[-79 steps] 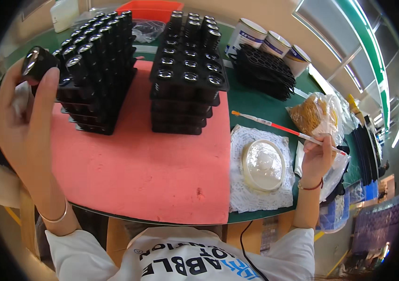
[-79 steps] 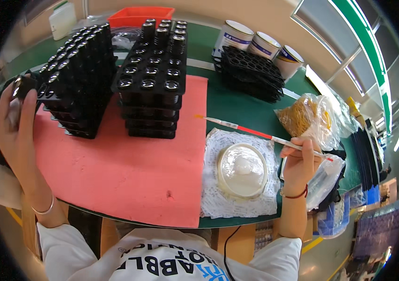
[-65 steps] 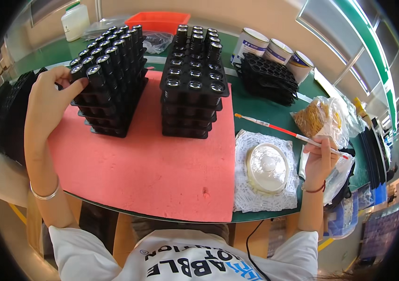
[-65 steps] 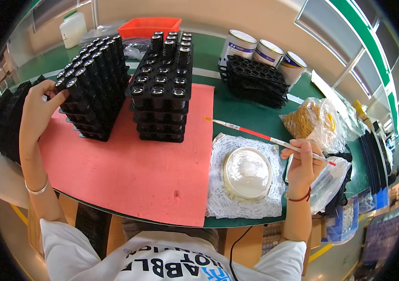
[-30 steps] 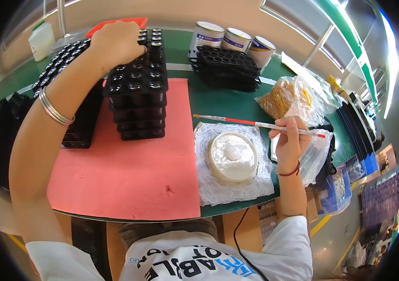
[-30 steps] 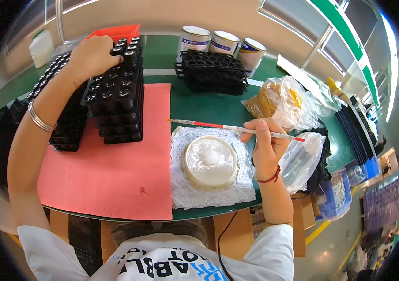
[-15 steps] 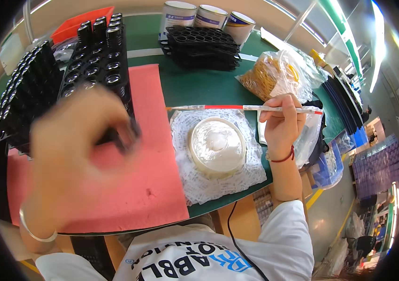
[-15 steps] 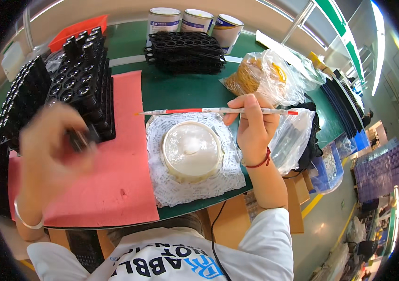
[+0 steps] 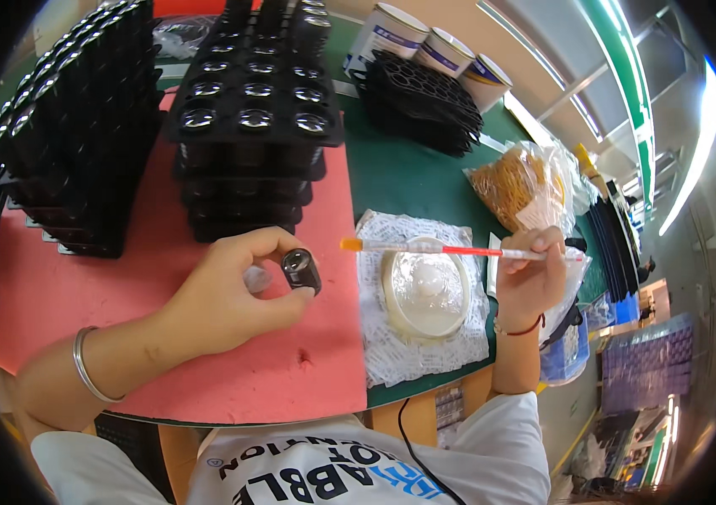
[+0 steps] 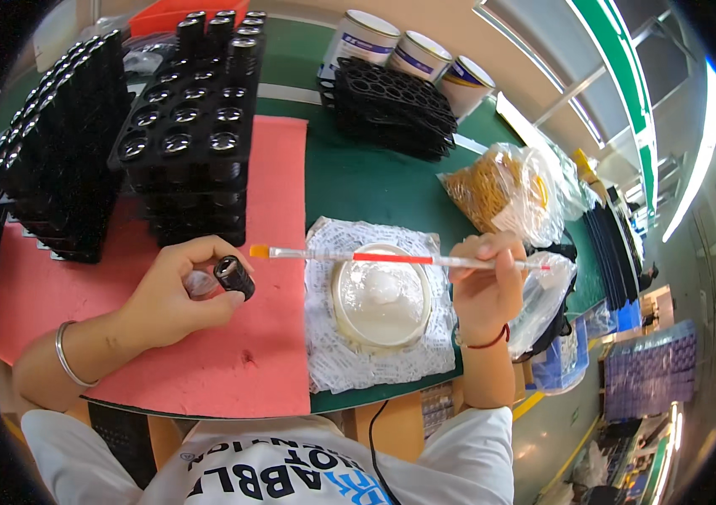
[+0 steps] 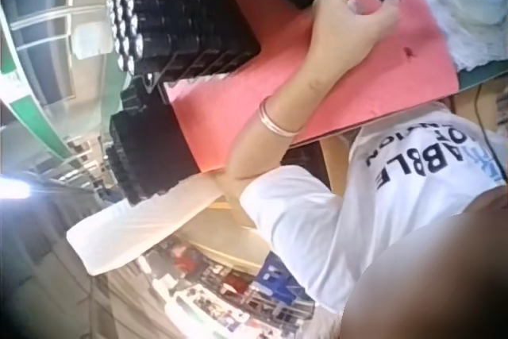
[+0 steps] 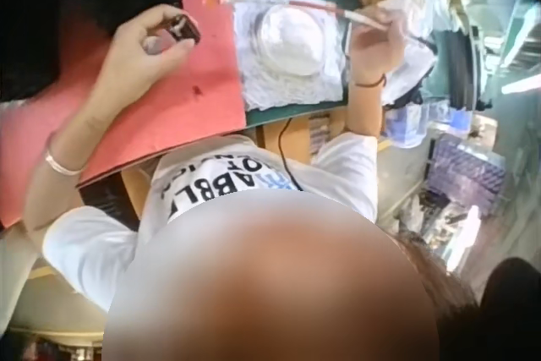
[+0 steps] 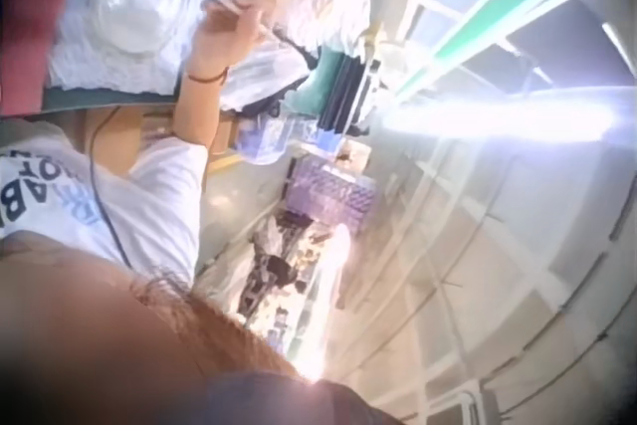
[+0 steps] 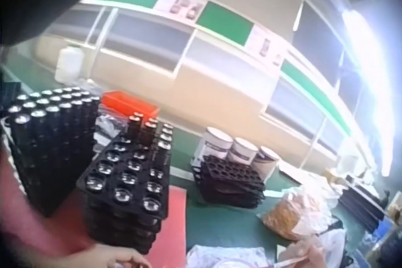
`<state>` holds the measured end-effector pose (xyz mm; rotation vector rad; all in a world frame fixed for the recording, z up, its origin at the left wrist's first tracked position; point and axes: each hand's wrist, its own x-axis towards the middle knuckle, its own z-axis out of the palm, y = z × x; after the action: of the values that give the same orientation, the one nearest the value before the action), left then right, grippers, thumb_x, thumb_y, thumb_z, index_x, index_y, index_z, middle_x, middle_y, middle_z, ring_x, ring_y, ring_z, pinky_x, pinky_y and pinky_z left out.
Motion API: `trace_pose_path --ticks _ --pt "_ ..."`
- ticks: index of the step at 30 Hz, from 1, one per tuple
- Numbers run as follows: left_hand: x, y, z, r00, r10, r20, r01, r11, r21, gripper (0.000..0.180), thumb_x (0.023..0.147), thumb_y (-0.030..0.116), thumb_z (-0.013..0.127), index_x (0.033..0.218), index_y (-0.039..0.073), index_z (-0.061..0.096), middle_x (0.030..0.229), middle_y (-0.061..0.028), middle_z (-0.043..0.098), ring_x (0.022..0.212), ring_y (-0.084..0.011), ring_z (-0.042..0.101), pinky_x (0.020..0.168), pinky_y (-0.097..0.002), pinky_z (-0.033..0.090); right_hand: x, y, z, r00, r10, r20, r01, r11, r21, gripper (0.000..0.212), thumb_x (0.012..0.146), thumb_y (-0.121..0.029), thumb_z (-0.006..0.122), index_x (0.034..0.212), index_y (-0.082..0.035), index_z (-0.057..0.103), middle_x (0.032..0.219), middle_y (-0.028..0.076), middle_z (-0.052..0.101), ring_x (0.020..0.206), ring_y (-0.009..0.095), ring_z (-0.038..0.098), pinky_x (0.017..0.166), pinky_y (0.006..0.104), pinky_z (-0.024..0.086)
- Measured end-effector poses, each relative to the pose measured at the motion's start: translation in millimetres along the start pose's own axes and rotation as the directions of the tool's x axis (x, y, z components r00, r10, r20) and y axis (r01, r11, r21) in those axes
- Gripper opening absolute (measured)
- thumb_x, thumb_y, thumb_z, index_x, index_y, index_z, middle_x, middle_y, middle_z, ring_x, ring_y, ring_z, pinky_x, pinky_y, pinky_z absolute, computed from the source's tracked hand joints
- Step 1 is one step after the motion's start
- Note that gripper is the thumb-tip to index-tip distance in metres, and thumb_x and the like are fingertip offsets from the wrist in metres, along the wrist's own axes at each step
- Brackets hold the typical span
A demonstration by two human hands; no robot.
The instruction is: Apply a coating or lubricant to small cylindrical lighting components using a brush and organize them into storage trays.
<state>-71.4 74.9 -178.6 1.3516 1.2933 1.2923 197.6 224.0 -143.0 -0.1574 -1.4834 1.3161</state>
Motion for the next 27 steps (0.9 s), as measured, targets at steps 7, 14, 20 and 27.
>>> trace_pose_path --ticks 7,14,20,27 --pt "-4.4 9.3 -7.9 0.977 -0.190 0.093 0.200 0.973 -0.117 0.015 0.073 0.015 0.064 0.081 0.004 0.057 0.077 0.0048 0.055 0.056 0.0020 0.035 0.048 -0.0158 0.029 -2.0 0.9 3.9 0.998 0.015 0.058 -0.014 0.999 -0.032 0.019 0.076 -0.019 0.054 0.082 -0.003 0.046 0.065 0.010 0.051 0.058 0.018 0.051 0.055 0.0276 0.040" --pt "-3.5 8.2 -7.4 0.986 -0.158 0.047 0.164 0.972 -0.166 0.018 0.073 0.017 0.065 0.083 0.003 0.059 0.078 0.0033 0.057 0.055 0.0015 0.035 0.047 -0.0167 0.029 -3.4 3.2 3.4 0.994 0.014 0.108 -0.004 0.996 -0.087 0.019 0.075 -0.019 0.055 0.079 -0.003 0.046 0.066 0.012 0.052 0.056 0.019 0.049 0.052 0.0279 0.040" --pt "-3.0 11.6 -5.6 0.979 -0.202 0.023 0.203 0.964 -0.173 0.014 0.073 0.013 0.067 0.080 0.006 0.057 0.070 0.0073 0.051 0.052 0.0030 0.033 0.044 -0.0152 0.025 -4.0 3.5 2.7 0.992 -0.017 0.127 0.030 0.994 -0.102 0.018 0.075 -0.019 0.056 0.076 -0.003 0.048 0.067 0.012 0.053 0.055 0.019 0.049 0.051 0.0281 0.040" --pt "-2.7 11.5 -5.4 0.978 -0.209 0.006 0.207 0.966 -0.153 0.016 0.072 0.013 0.068 0.080 0.005 0.056 0.066 0.0080 0.050 0.050 0.0033 0.033 0.043 -0.0154 0.024 -4.5 3.5 4.2 0.989 -0.038 0.145 0.058 0.989 -0.134 0.018 0.077 -0.019 0.056 0.074 -0.002 0.050 0.066 0.012 0.054 0.055 0.019 0.051 0.051 0.0282 0.041"
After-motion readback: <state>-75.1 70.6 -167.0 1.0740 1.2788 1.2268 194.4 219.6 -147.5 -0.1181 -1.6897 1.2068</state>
